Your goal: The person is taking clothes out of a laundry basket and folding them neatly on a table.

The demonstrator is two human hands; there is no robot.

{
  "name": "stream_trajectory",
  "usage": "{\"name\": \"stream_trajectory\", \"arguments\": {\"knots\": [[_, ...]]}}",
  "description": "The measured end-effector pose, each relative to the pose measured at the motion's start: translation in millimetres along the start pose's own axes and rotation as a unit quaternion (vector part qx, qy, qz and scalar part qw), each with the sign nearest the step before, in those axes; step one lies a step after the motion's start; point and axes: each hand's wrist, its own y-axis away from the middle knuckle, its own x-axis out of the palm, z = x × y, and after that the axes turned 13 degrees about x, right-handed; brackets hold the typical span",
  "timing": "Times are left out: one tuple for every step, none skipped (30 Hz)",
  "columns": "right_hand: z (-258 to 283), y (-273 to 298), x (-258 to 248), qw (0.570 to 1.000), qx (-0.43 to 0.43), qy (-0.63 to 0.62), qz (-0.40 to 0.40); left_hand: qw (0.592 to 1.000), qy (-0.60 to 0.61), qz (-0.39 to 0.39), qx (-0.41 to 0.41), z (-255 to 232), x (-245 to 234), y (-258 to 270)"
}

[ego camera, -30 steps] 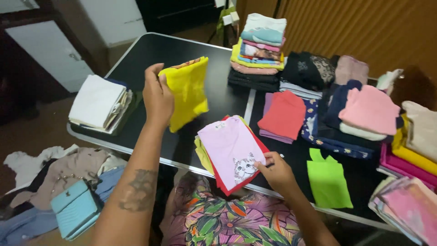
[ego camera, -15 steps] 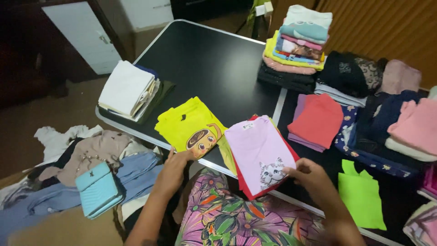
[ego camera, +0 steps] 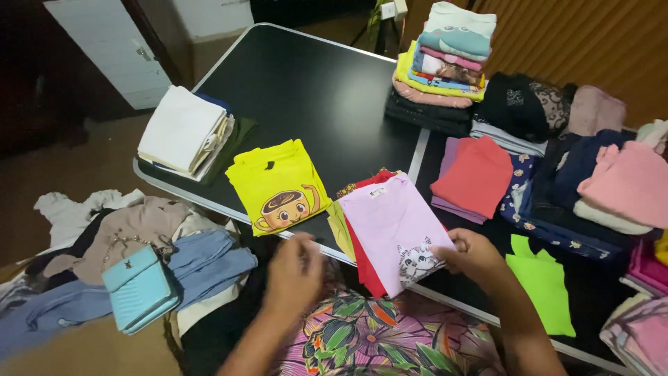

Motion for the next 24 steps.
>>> {"name": "stream_trajectory", "arguments": {"knots": [[5.3, 0.2, -1.8, 0.999, 0.004, 0.041, 0.017, 0.993, 0.063, 0.066, -0.079, -17.8, 5.1, 1.8], [9.7, 1.6, 0.1, 0.999, 0.004, 0.042, 0.015, 0.993, 0.064, 0.066, -0.078, -22.0, 17.0, -0.7], [14.9, 2.4, 1.6, 0.999, -0.002, 0.017, 0.050, 0.970, 0.150, 0.166, -0.098, -26.5, 29.0, -3.7], [20.1, 3.3, 3.1, 0.996, -0.008, -0.008, 0.084, 0.929, 0.233, 0.264, -0.116, -31.1, 41.0, -6.8], [16.6, -2.9, 4.6, 0.996, -0.008, -0.006, 0.083, 0.929, 0.235, 0.263, -0.115, -30.3, 48.3, -7.6], [13.4, -9.4, 6.0, 0.988, -0.026, -0.079, 0.132, 0.895, 0.342, 0.238, -0.161, -29.5, 55.6, -8.7], [10.6, -16.1, 7.9, 0.971, -0.044, -0.152, 0.180, 0.848, 0.442, 0.210, -0.205, -28.4, 62.3, -10.5], [21.6, -7.8, 7.7, 0.971, -0.046, -0.151, 0.179, 0.847, 0.443, 0.210, -0.203, -29.7, 62.2, -11.7], [30.5, 1.1, 9.2, 0.955, -0.065, -0.201, 0.208, 0.789, 0.535, 0.178, -0.244, -30.0, 62.1, -10.8], [39.6, 9.9, 10.9, 0.936, -0.084, -0.249, 0.235, 0.719, 0.619, 0.143, -0.282, -30.1, 61.9, -9.9], [51.2, 20.9, 14.2, 0.936, -0.085, -0.249, 0.236, 0.720, 0.619, 0.141, -0.281, -31.2, 58.5, -11.4], [63.0, 32.2, 17.7, 0.929, -0.096, -0.254, 0.254, 0.637, 0.710, 0.101, -0.284, -32.2, 54.8, -13.0], [74.8, 43.4, 22.1, 0.921, -0.105, -0.258, 0.273, 0.543, 0.789, 0.058, -0.281, -32.6, 50.8, -13.9], [84.4, 45.8, 30.8, 0.921, -0.106, -0.257, 0.275, 0.544, 0.789, 0.056, -0.280, -26.9, 47.9, -22.9], [93.0, 48.4, 39.7, 0.938, -0.137, -0.217, 0.231, 0.593, 0.775, 0.016, -0.219, -20.9, 45.3, -31.2], [101.7, 50.9, 48.6, 0.952, -0.168, -0.176, 0.186, 0.638, 0.754, -0.024, -0.156, -14.7, 42.8, -39.7], [116.2, 52.4, 55.1, 0.952, -0.168, -0.175, 0.187, 0.638, 0.754, -0.026, -0.156, -11.4, 26.9, -44.4], [130.8, 54.0, 61.6, 0.965, -0.184, -0.111, 0.150, 0.707, 0.686, -0.084, -0.150, -8.1, 10.9, -49.2], [145.9, 55.8, 68.2, 0.972, -0.201, -0.048, 0.112, 0.769, 0.607, -0.140, -0.142, -4.9, -6.1, -54.5], [152.7, 49.9, 80.5, 0.972, -0.201, -0.048, 0.113, 0.769, 0.607, -0.141, -0.142, 9.5, -19.1, -71.6], [160.7, 43.4, 92.3, 0.974, -0.207, -0.020, 0.093, 0.857, 0.471, -0.166, -0.128, 23.5, -32.5, -89.9], [168.8, 37.0, 104.2, 0.974, -0.213, 0.008, 0.072, 0.921, 0.323, -0.187, -0.111, 37.5, -46.1, -108.2], [171.2, 21.9, 118.6, 0.974, -0.214, 0.008, 0.074, 0.921, 0.322, -0.188, -0.112, 46.6, -53.4, -110.3], [173.7, 6.9, 133.3, 0.972, -0.216, 0.072, 0.047, 0.932, 0.271, -0.229, -0.076, 55.7, -60.9, -112.3]]}}
